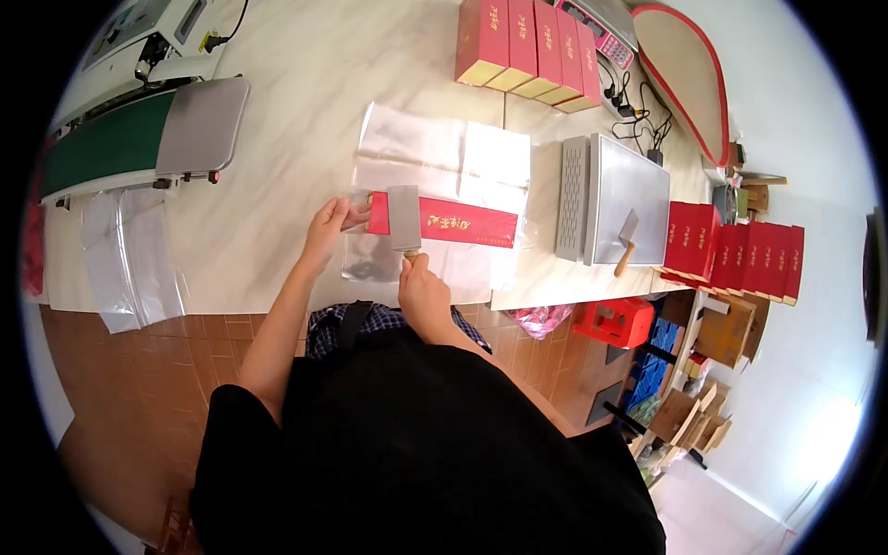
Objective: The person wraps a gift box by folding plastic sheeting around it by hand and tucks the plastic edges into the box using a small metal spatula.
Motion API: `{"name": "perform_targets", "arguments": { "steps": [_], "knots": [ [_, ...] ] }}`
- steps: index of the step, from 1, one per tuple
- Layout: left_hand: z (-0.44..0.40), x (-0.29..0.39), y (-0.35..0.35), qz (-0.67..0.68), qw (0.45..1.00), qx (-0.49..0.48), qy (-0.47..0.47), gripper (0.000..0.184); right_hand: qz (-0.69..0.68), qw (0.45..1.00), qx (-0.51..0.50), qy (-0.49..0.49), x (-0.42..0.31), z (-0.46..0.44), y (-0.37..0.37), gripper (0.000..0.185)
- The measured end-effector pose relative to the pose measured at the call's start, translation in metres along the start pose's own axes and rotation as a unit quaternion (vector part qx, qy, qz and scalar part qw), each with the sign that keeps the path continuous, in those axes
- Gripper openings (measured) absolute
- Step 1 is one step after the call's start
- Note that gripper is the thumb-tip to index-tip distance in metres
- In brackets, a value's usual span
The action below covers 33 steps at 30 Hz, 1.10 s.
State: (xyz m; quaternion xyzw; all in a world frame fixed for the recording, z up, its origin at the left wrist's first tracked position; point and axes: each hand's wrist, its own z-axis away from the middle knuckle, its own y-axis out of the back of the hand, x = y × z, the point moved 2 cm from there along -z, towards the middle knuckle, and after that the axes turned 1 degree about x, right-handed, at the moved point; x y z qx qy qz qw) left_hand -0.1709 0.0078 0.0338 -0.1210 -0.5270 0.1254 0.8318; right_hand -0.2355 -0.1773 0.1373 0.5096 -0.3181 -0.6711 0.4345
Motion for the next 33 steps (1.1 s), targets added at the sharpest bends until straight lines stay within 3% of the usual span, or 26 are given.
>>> {"name": "perform_targets", "arguments": {
  "steps": [14, 17, 19, 22, 24, 27, 29, 30, 31, 32, 33],
  "knots": [
    [-0.012, -0.021, 0.021, 0.062, 0.994, -0.067, 0.056, 0.034, -0.034, 0.998, -0.024, 0.039, -0.046, -0.022, -0.013, 0.029],
    [-0.012, -0.023, 0.02, 0.092, 0.992, -0.055, 0.07, 0.032, -0.074, 0.994, -0.05, 0.055, -0.052, -0.027, -0.009, 0.029],
    [-0.01, -0.028, 0.022, 0.054, 0.994, 0.011, 0.098, 0.037, -0.091, 0.991, -0.062, 0.075, -0.053, -0.032, -0.011, 0.029],
    [-0.016, -0.059, 0.044, -0.01, 0.997, 0.032, 0.07, 0.04, -0.122, 0.983, -0.088, 0.11, -0.052, -0.037, -0.006, 0.029],
    [-0.006, -0.051, 0.046, -0.018, 0.994, 0.076, 0.071, 0.034, -0.133, 0.979, -0.098, 0.119, -0.049, -0.038, 0.008, 0.029],
    [-0.009, -0.051, 0.061, 0.031, 0.997, 0.064, -0.014, 0.043, -0.196, 0.977, -0.017, 0.084, -0.016, -0.048, 0.051, 0.022],
    [-0.01, -0.051, 0.058, 0.028, 0.998, 0.061, -0.019, 0.046, -0.101, 0.988, 0.084, 0.085, 0.04, -0.07, 0.073, 0.021],
    [-0.005, -0.039, 0.055, 0.011, 0.996, 0.083, 0.0, 0.047, -0.064, 0.97, 0.199, 0.127, 0.076, -0.082, 0.082, 0.02],
    [-0.001, -0.028, 0.051, -0.009, 0.994, 0.108, 0.019, 0.048, -0.102, 0.978, 0.184, -0.005, 0.102, -0.092, 0.108, 0.023],
    [0.0, -0.022, 0.044, -0.011, 0.994, 0.103, 0.018, 0.048, -0.125, 0.972, 0.189, -0.057, 0.146, -0.105, 0.12, 0.03],
    [0.001, -0.016, 0.039, -0.011, 0.994, 0.106, 0.018, 0.05, -0.101, 0.948, 0.3, -0.005, 0.192, -0.122, 0.128, 0.037]
  ]
}}
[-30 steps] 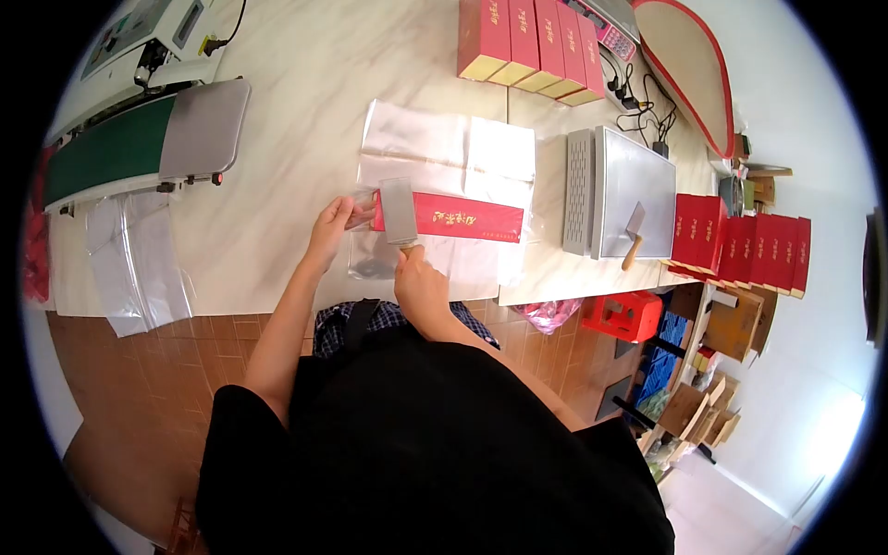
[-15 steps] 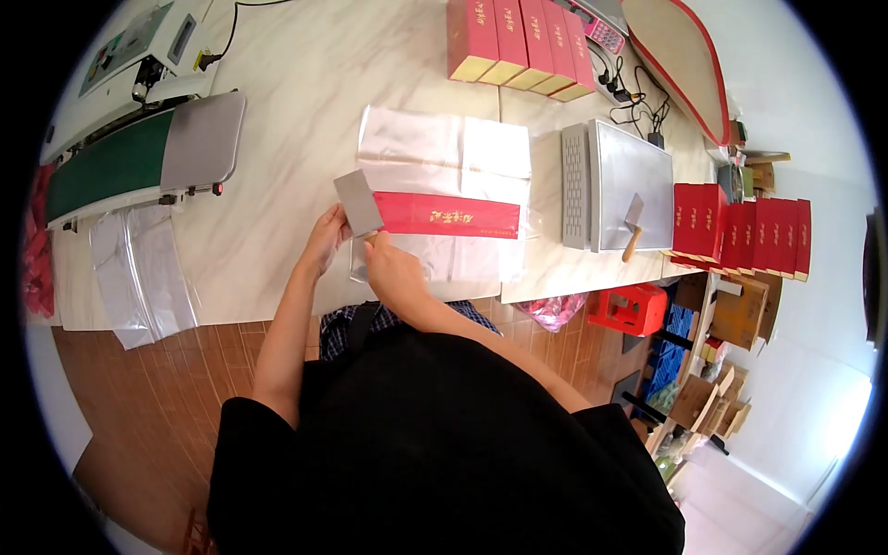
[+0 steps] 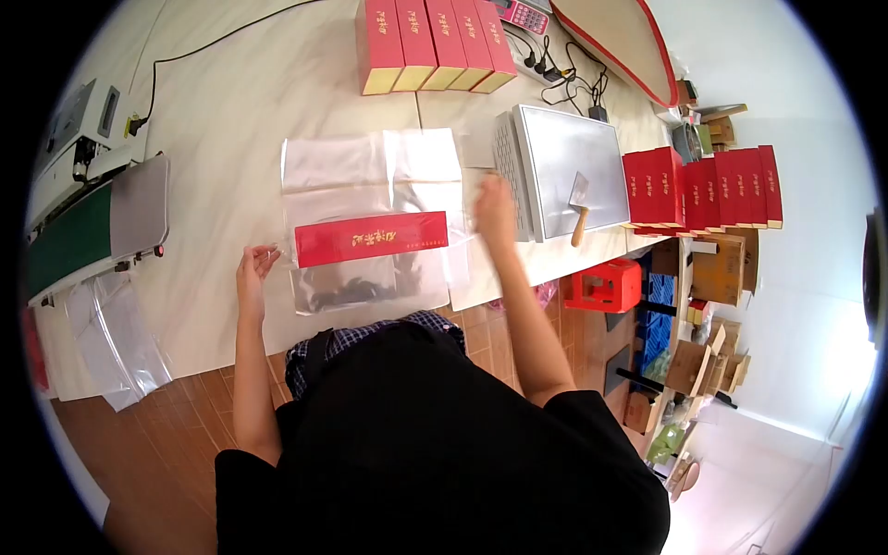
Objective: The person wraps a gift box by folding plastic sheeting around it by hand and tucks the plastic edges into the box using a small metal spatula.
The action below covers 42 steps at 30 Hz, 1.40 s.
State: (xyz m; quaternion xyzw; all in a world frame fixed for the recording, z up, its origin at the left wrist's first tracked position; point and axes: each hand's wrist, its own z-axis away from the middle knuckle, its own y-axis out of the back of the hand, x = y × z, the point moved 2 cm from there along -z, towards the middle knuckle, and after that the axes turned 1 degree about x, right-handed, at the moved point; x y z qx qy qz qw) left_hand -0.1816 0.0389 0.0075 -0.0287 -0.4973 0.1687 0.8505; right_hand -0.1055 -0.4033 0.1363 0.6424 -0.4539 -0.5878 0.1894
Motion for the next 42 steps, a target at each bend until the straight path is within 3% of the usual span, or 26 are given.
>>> {"name": "perform_targets", "arguments": {
  "steps": [3, 5, 7, 11, 13, 15, 17, 19, 20, 21, 23, 24, 26, 32, 35, 42],
  "knots": [
    [0.005, 0.011, -0.01, -0.011, 1.0, 0.016, 0.004, 0.053, -0.036, 0.968, -0.068, -0.237, 0.072, -0.048, 0.055, 0.038],
    [0.012, 0.022, -0.019, -0.022, 0.999, 0.03, 0.009, 0.053, -0.014, 0.989, 0.033, -0.144, 0.128, -0.066, 0.066, 0.041],
    [0.018, 0.037, -0.032, -0.054, 0.998, 0.017, 0.017, 0.054, -0.051, 0.968, -0.006, -0.244, 0.143, -0.079, 0.088, 0.041],
    [0.016, 0.042, -0.04, -0.122, 0.992, 0.0, 0.029, 0.056, -0.049, 0.955, -0.036, -0.289, 0.174, -0.086, 0.096, 0.043],
    [0.021, 0.051, -0.042, -0.172, 0.984, 0.003, 0.042, 0.055, 0.189, 0.966, 0.025, -0.174, 0.161, -0.084, 0.097, 0.052],
    [0.024, 0.059, -0.044, -0.163, 0.986, 0.005, 0.045, 0.052, 0.167, 0.956, 0.04, -0.24, 0.126, -0.071, 0.094, 0.042],
    [0.027, 0.063, -0.05, -0.16, 0.986, 0.009, 0.051, 0.049, 0.2, 0.97, 0.139, 0.022, 0.09, -0.054, 0.081, 0.033],
    [0.029, 0.067, -0.054, -0.322, 0.945, 0.007, 0.053, 0.042, -0.026, 0.997, 0.029, 0.068, 0.086, -0.023, 0.047, 0.039],
    [0.028, 0.068, -0.056, -0.33, 0.943, 0.005, 0.054, 0.042, -0.105, 0.99, -0.085, -0.032, 0.075, -0.01, 0.032, 0.042],
    [0.028, 0.069, -0.056, -0.32, 0.945, 0.018, 0.06, 0.038, -0.182, 0.955, -0.196, -0.128, 0.062, 0.003, 0.018, 0.045],
    [0.027, 0.07, -0.052, -0.315, 0.946, 0.039, 0.065, 0.034, -0.273, 0.894, -0.315, -0.161, 0.061, 0.03, -0.013, 0.045],
    [0.025, 0.071, -0.051, -0.318, 0.945, 0.033, 0.072, 0.032, -0.28, 0.891, -0.319, -0.16, 0.056, 0.036, -0.018, 0.045],
    [0.025, 0.073, -0.047, -0.323, 0.942, 0.035, 0.081, 0.031, -0.341, 0.825, -0.411, -0.185, 0.048, 0.048, -0.028, 0.043],
    [0.029, 0.074, -0.053, -0.301, 0.949, 0.048, 0.08, 0.031, -0.441, 0.796, -0.389, -0.146, 0.061, 0.062, -0.057, 0.033],
    [0.028, 0.072, -0.048, -0.303, 0.948, 0.022, 0.097, 0.036, -0.441, 0.798, -0.395, -0.111, 0.048, 0.053, -0.039, 0.03],
    [0.031, 0.073, -0.052, -0.286, 0.952, 0.059, 0.091, 0.028, -0.438, 0.78, -0.432, -0.11, 0.053, 0.057, -0.043, 0.03]
  ]
}}
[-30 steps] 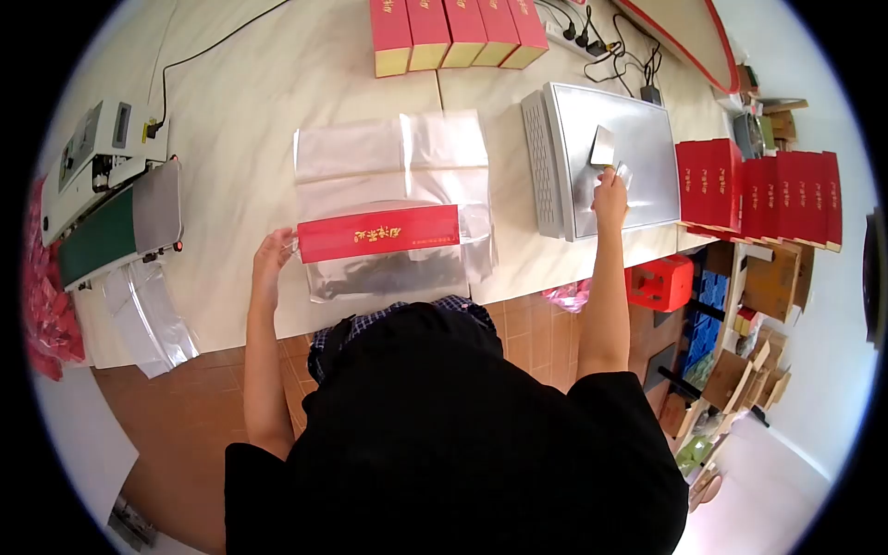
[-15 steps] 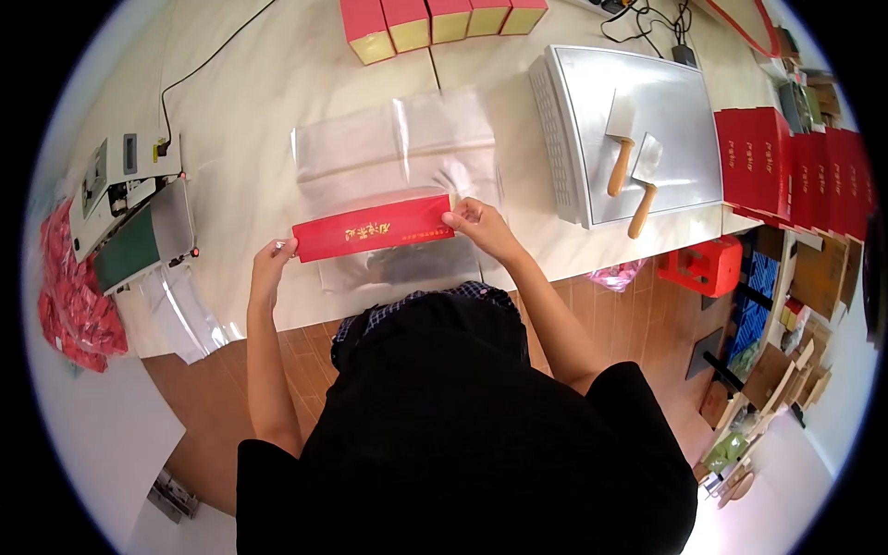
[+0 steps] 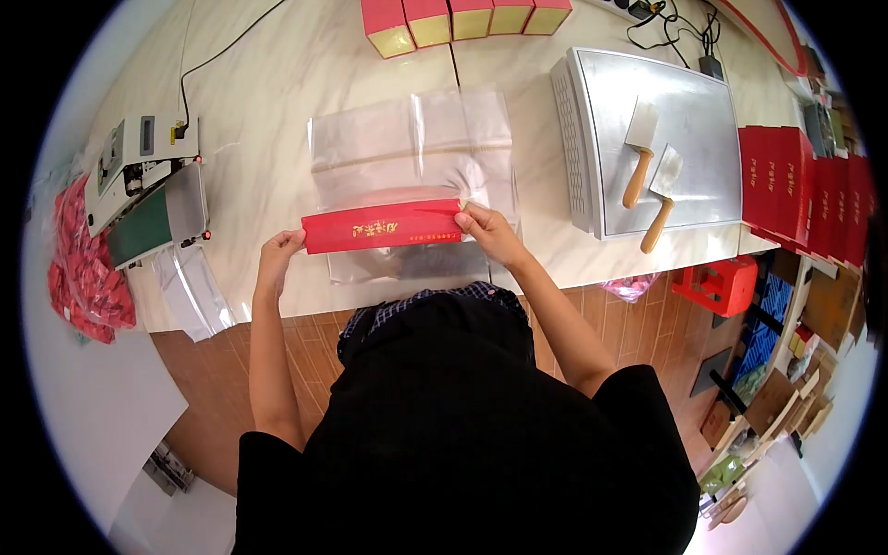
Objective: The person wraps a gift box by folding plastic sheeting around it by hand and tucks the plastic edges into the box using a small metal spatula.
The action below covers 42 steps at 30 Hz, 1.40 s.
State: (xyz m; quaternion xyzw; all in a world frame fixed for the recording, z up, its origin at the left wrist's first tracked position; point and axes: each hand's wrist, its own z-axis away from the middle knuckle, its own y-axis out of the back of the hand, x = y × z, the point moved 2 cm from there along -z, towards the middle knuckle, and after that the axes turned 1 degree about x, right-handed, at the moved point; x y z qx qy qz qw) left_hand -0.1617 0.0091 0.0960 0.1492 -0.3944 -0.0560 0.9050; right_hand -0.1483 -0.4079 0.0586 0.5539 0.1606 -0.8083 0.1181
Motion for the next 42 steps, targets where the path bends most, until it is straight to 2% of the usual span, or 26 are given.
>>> {"name": "perform_targets", "arguments": {
  "steps": [6, 12, 14, 16, 17, 19, 20, 22, 23, 24, 26, 27, 29, 30, 31, 34, 35, 36, 37, 38, 40, 41, 42],
  "knots": [
    [0.0, 0.001, 0.0, 0.003, 1.0, 0.001, 0.001, 0.027, 0.003, 1.0, -0.008, 0.0, 0.001, 0.0, 0.001, 0.03],
    [0.002, -0.001, -0.003, 0.007, 1.0, 0.015, -0.021, 0.028, -0.074, 0.996, 0.028, -0.034, 0.006, 0.004, 0.026, 0.032],
    [0.003, -0.007, 0.002, 0.021, 0.999, 0.037, -0.028, 0.028, 0.064, 0.988, 0.11, -0.082, -0.017, 0.01, 0.04, 0.032],
    [0.0, -0.025, 0.013, 0.08, 0.995, 0.055, -0.036, 0.031, 0.141, 0.967, 0.199, -0.069, -0.018, 0.01, 0.049, 0.03],
    [0.0, -0.035, 0.02, 0.087, 0.993, 0.071, -0.039, 0.031, 0.144, 0.971, 0.184, -0.059, -0.019, 0.009, 0.046, 0.03],
    [0.002, -0.056, 0.028, 0.144, 0.979, 0.142, -0.011, 0.032, 0.352, 0.871, 0.342, -0.009, -0.048, 0.011, 0.04, 0.021],
    [0.005, -0.066, 0.032, 0.125, 0.979, 0.162, 0.003, 0.034, 0.355, 0.874, 0.332, -0.001, -0.057, 0.005, 0.028, 0.021],
    [0.011, -0.085, 0.032, 0.153, 0.973, 0.173, 0.014, 0.035, 0.378, 0.842, 0.288, 0.255, -0.084, -0.006, -0.017, 0.022],
    [0.014, -0.092, 0.029, 0.173, 0.969, 0.174, 0.025, 0.037, 0.406, 0.859, 0.199, 0.241, -0.09, -0.017, -0.042, 0.037],
    [0.017, -0.099, 0.022, 0.178, 0.969, 0.166, 0.039, 0.043, 0.436, 0.843, 0.141, 0.282, -0.091, -0.026, -0.068, 0.048],
    [0.021, -0.111, 0.005, 0.208, 0.965, 0.152, 0.048, 0.046, 0.501, 0.805, 0.072, 0.309, -0.094, -0.037, -0.114, 0.061],
    [0.024, -0.115, -0.004, 0.23, 0.962, 0.134, 0.058, 0.049, 0.504, 0.801, 0.063, 0.318, -0.087, -0.044, -0.126, 0.061],
    [0.033, -0.115, -0.02, 0.254, 0.956, 0.13, 0.063, 0.055, 0.584, 0.771, -0.013, 0.253, -0.058, -0.063, -0.143, 0.069],
    [0.036, -0.114, -0.027, 0.266, 0.954, 0.116, 0.071, 0.062, 0.582, 0.781, -0.029, 0.224, -0.058, -0.068, -0.146, 0.072],
    [0.039, -0.113, -0.033, 0.276, 0.951, 0.123, 0.069, 0.062, 0.585, 0.776, -0.037, 0.232, -0.059, -0.069, -0.146, 0.072],
    [0.049, -0.093, -0.051, 0.373, 0.923, 0.073, 0.055, 0.08, 0.578, 0.788, -0.037, 0.209, -0.066, -0.062, -0.139, 0.073],
    [0.05, -0.077, -0.055, 0.379, 0.921, 0.073, 0.052, 0.08, 0.53, 0.809, -0.016, 0.253, -0.075, -0.054, -0.134, 0.074],
    [0.048, -0.063, -0.059, 0.443, 0.892, 0.08, 0.045, 0.081, 0.48, 0.828, 0.006, 0.291, -0.085, -0.044, -0.131, 0.075],
    [0.053, -0.045, -0.063, 0.502, 0.86, 0.084, 0.04, 0.083, 0.483, 0.827, 0.01, 0.289, -0.097, -0.036, -0.128, 0.075],
    [0.061, -0.029, -0.067, 0.5, 0.861, 0.076, 0.041, 0.083, 0.46, 0.836, 0.01, 0.299, -0.111, -0.027, -0.125, 0.075],
    [0.088, 0.025, -0.066, 0.517, 0.848, 0.023, -0.111, 0.087, 0.418, 0.855, 0.02, 0.307, -0.127, -0.01, -0.12, 0.075],
    [0.093, 0.04, -0.069, 0.511, 0.852, 0.013, -0.113, 0.087, 0.417, 0.855, 0.033, 0.306, -0.126, -0.007, -0.116, 0.075],
    [0.097, 0.054, -0.07, 0.483, 0.861, 0.015, -0.159, 0.087, 0.413, 0.856, 0.047, 0.307, -0.123, -0.005, -0.113, 0.076]
  ]
}}
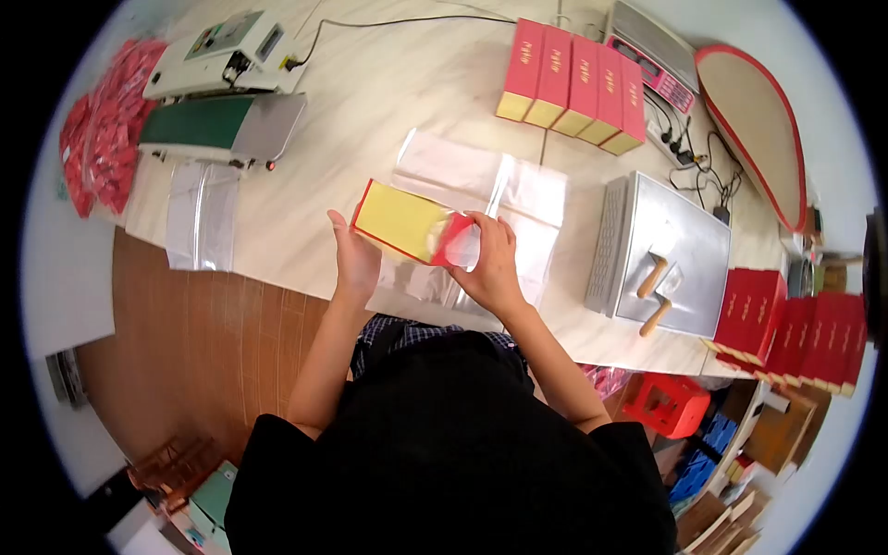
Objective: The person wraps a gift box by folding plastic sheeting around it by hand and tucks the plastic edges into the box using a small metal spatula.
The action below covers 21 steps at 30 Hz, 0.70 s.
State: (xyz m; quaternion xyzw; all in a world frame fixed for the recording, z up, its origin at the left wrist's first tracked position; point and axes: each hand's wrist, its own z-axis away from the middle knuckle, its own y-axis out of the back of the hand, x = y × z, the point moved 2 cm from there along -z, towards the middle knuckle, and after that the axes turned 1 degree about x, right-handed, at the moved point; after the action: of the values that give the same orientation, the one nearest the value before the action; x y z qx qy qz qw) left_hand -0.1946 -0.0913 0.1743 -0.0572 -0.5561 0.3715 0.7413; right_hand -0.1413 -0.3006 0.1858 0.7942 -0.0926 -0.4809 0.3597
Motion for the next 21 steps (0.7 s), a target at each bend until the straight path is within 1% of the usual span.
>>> {"name": "perform_targets", "arguments": {
  "steps": [1, 2, 3, 4, 5, 6, 7, 8, 9, 10, 11, 12, 13, 14, 15, 16, 17, 18, 19, 20, 21],
  "knots": [
    [0.0, 0.003, -0.011, -0.027, 0.998, -0.026, -0.04, 0.087, 0.0, 1.0, 0.014, -0.006, 0.004, 0.004, 0.0, 0.077],
    [-0.001, 0.002, -0.02, -0.034, 0.998, -0.041, -0.037, 0.087, 0.007, 0.999, 0.024, -0.026, 0.011, 0.009, -0.002, 0.078],
    [-0.002, 0.002, -0.03, -0.094, 0.99, -0.057, -0.092, 0.086, 0.01, 0.999, 0.039, -0.034, 0.016, 0.012, -0.005, 0.078],
    [-0.001, 0.001, -0.039, -0.152, 0.975, -0.074, -0.147, 0.086, 0.012, 0.998, 0.032, -0.05, 0.021, 0.016, -0.009, 0.079],
    [-0.004, -0.004, -0.039, -0.158, 0.973, -0.093, -0.139, 0.086, 0.014, 0.997, 0.025, -0.069, 0.027, 0.02, -0.013, 0.079],
    [-0.011, -0.01, -0.032, -0.169, 0.968, -0.096, -0.157, 0.085, 0.007, 0.996, 0.028, -0.082, 0.032, 0.024, -0.017, 0.084],
    [-0.017, -0.012, -0.027, -0.178, 0.963, -0.101, -0.174, 0.083, 0.016, 0.994, 0.046, -0.1, 0.031, 0.026, -0.012, 0.084],
    [-0.02, -0.009, -0.025, -0.213, 0.956, -0.091, -0.181, 0.081, 0.025, 0.995, 0.041, -0.084, 0.027, 0.027, -0.004, 0.088],
    [-0.021, -0.001, -0.023, -0.272, 0.935, -0.085, -0.209, 0.078, 0.035, 0.996, 0.034, -0.069, 0.025, 0.029, 0.008, 0.092],
    [-0.02, 0.009, -0.029, -0.329, 0.91, -0.079, -0.242, 0.076, 0.063, 0.994, 0.066, -0.054, 0.026, 0.032, 0.025, 0.083],
    [-0.014, 0.016, -0.042, -0.329, 0.908, -0.099, -0.238, 0.076, 0.056, 0.989, 0.118, -0.07, 0.037, 0.038, 0.047, 0.075],
    [-0.006, 0.029, -0.052, -0.34, 0.896, -0.042, -0.284, 0.065, 0.047, 0.982, 0.166, -0.08, 0.049, 0.047, 0.072, 0.067],
    [0.0, 0.041, -0.06, -0.348, 0.877, 0.022, -0.331, 0.054, 0.082, 0.955, 0.236, -0.158, 0.06, 0.059, 0.097, 0.049],
    [0.002, 0.046, -0.066, -0.35, 0.876, 0.023, -0.332, 0.054, 0.188, 0.934, 0.267, -0.143, 0.073, 0.072, 0.132, 0.038],
    [0.007, 0.051, -0.07, -0.381, 0.846, 0.021, -0.373, 0.04, 0.185, 0.905, 0.338, -0.182, 0.095, 0.092, 0.157, 0.032],
    [0.014, 0.058, -0.074, -0.413, 0.812, 0.025, -0.413, 0.026, 0.236, 0.87, 0.356, -0.248, 0.112, 0.11, 0.178, 0.027],
    [0.022, 0.066, -0.081, -0.421, 0.805, 0.038, -0.416, 0.026, 0.296, 0.829, 0.363, -0.304, 0.117, 0.121, 0.199, 0.023],
    [0.03, 0.069, -0.097, -0.488, 0.771, -0.01, -0.41, 0.017, 0.354, 0.816, 0.343, -0.304, 0.141, 0.145, 0.211, 0.02],
    [0.036, 0.068, -0.112, -0.552, 0.731, -0.06, -0.396, 0.01, 0.406, 0.784, 0.293, -0.366, 0.148, 0.156, 0.219, 0.021],
    [0.04, 0.065, -0.124, -0.578, 0.716, -0.078, -0.384, 0.014, 0.428, 0.756, 0.282, -0.407, 0.157, 0.166, 0.221, 0.024],
    [0.043, 0.061, -0.135, -0.601, 0.7, -0.1, -0.373, 0.017, 0.438, 0.748, 0.268, -0.42, 0.163, 0.173, 0.221, 0.027]
  ]
}}
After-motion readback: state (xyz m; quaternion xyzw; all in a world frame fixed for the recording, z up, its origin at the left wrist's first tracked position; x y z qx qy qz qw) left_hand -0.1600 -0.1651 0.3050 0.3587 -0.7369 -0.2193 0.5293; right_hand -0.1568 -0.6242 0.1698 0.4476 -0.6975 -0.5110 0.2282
